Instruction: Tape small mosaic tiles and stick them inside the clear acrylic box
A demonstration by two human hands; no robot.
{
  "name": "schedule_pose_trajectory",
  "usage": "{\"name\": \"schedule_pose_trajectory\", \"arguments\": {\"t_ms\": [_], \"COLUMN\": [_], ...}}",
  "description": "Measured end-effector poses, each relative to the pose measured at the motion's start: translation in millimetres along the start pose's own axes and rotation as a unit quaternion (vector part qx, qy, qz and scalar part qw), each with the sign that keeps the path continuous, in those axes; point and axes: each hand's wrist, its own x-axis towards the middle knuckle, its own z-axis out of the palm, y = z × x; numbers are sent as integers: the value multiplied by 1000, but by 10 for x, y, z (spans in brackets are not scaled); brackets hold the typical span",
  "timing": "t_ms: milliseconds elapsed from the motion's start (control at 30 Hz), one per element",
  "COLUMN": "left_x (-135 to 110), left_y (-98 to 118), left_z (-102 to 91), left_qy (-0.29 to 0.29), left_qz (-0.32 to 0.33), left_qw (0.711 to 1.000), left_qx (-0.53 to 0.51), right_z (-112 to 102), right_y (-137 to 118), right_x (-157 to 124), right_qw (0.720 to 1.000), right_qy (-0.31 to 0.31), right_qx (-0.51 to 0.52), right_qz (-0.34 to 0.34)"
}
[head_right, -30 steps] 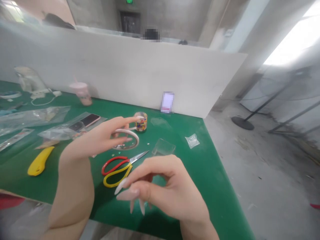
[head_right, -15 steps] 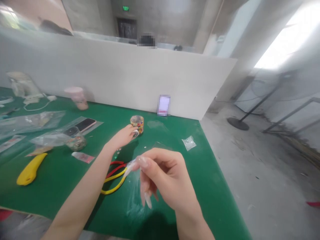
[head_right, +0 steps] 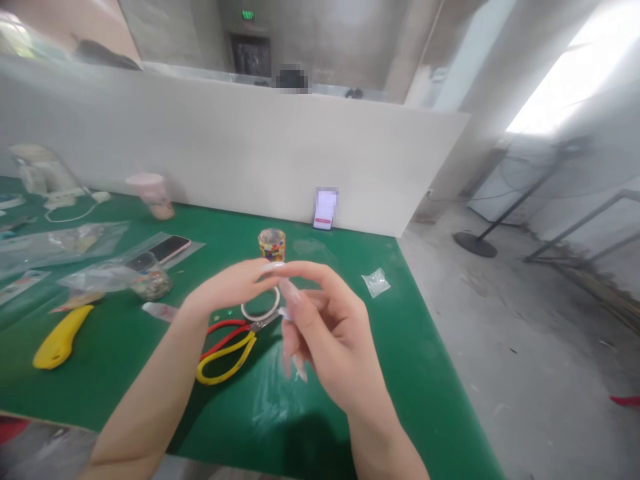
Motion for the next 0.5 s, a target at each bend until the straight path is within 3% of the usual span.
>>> {"name": "schedule_pose_trajectory", "arguments": {"t_ms": [100,233,333,500], "left_x": [-245,-530,-616,-628], "left_y": [307,627,726,711], "left_z": [-163,-207,-170,-159], "left_qy": [31,48,74,38], "left_qz": [37,70,61,55], "left_qw": [994,980,972,971], "left_qx": [-101,-181,-215,-228], "right_z": [-3,12,37,78], "right_y": [12,45,77,120], "right_x": [4,24,23,0], "right_qw": [997,991,991,992], "right_qy": [28,34,15,10], "right_qx": [-62,-109,-112,-112], "right_qz": [-39,-75,-70,-58]}}
